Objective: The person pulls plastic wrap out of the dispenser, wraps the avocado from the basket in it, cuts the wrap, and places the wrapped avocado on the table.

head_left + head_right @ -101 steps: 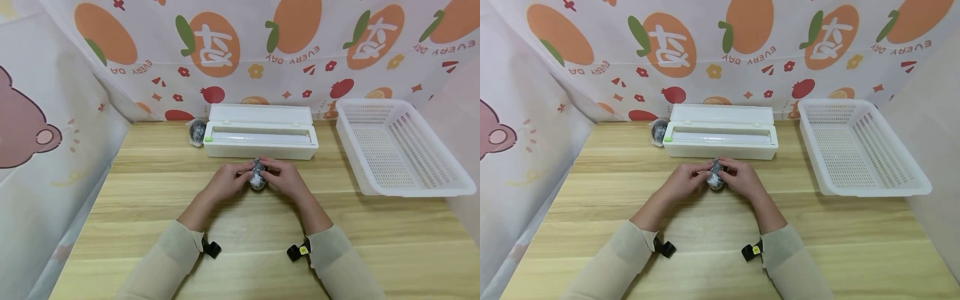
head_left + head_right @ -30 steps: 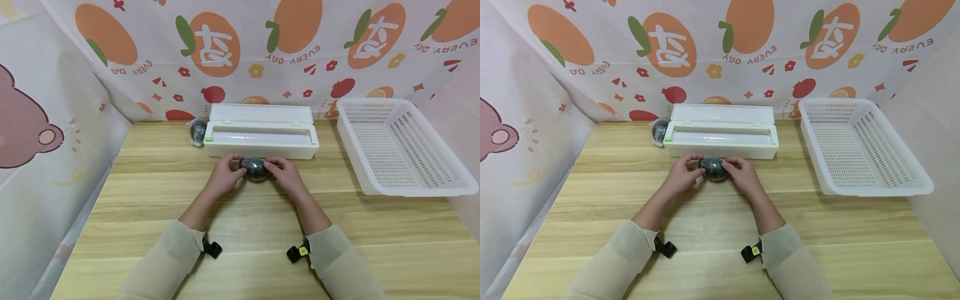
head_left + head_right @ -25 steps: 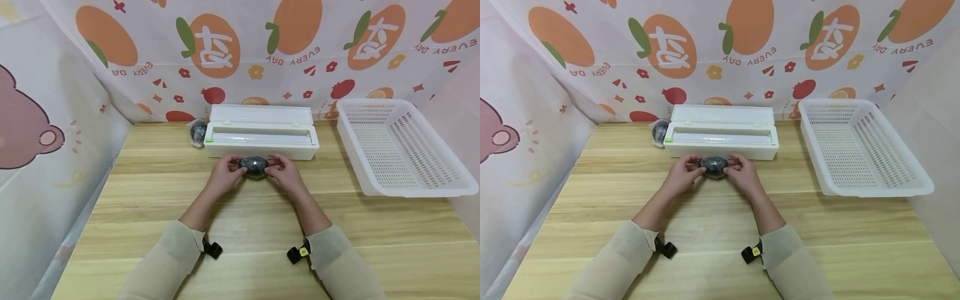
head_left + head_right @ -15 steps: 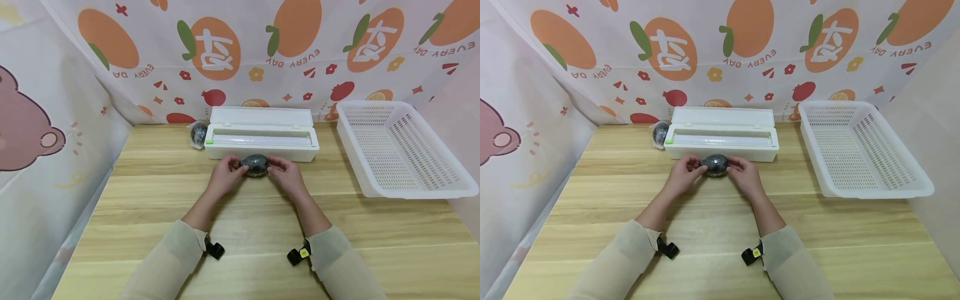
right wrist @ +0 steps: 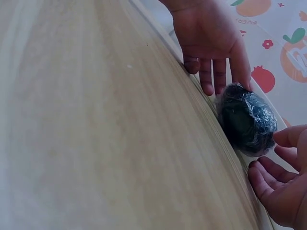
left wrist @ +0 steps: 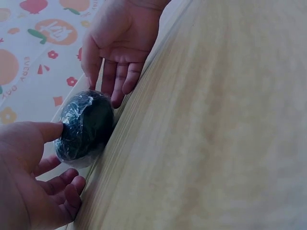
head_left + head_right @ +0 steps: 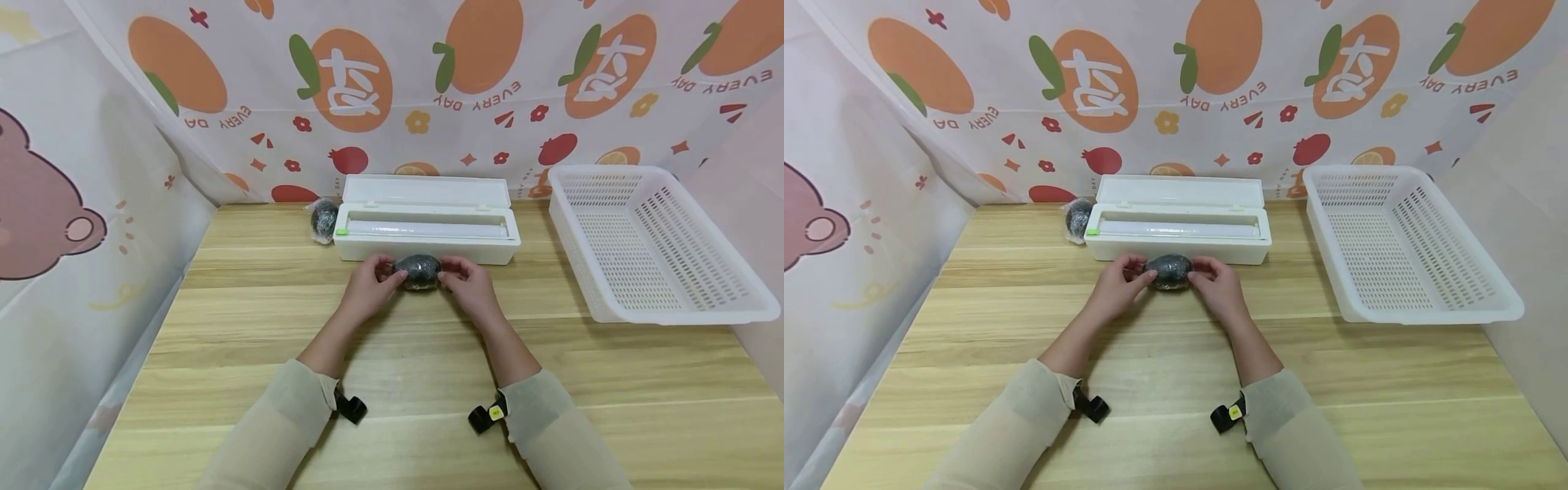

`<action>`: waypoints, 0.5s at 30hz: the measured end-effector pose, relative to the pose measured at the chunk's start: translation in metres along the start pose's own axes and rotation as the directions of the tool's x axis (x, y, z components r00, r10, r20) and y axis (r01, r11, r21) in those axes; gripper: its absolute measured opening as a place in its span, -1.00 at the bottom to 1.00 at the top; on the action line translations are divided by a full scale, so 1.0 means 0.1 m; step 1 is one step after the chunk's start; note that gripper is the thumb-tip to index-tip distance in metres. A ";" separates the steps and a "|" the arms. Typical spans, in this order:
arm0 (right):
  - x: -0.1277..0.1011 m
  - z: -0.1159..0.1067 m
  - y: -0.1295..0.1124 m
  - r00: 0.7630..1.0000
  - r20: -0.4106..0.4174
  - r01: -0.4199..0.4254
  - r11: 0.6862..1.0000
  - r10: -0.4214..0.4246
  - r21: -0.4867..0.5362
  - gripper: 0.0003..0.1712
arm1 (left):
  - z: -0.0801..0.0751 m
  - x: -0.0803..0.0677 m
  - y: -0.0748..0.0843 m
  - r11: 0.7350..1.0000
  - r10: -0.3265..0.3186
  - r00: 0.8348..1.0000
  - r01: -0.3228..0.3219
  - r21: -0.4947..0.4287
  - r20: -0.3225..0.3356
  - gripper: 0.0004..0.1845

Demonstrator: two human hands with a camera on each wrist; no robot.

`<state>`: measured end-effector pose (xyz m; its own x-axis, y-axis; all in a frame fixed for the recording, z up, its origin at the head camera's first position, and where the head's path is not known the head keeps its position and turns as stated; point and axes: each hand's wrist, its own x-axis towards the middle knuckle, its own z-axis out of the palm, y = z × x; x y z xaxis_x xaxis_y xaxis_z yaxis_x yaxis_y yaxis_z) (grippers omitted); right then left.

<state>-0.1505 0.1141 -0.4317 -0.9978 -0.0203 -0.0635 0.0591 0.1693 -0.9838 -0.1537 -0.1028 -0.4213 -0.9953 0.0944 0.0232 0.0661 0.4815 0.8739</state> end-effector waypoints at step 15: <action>-0.04 -0.01 -0.02 0.997 0.052 0.059 0.998 -0.059 0.001 -0.54 | -0.03 -0.05 0.04 1.000 -0.007 0.996 0.005 0.017 0.088 -0.46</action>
<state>-0.1468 0.1148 -0.4298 -0.9966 -0.0813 -0.0137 0.0000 0.1665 -0.9860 -0.1484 -0.1038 -0.4162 -0.9856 0.1672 -0.0254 0.0619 0.4967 0.8657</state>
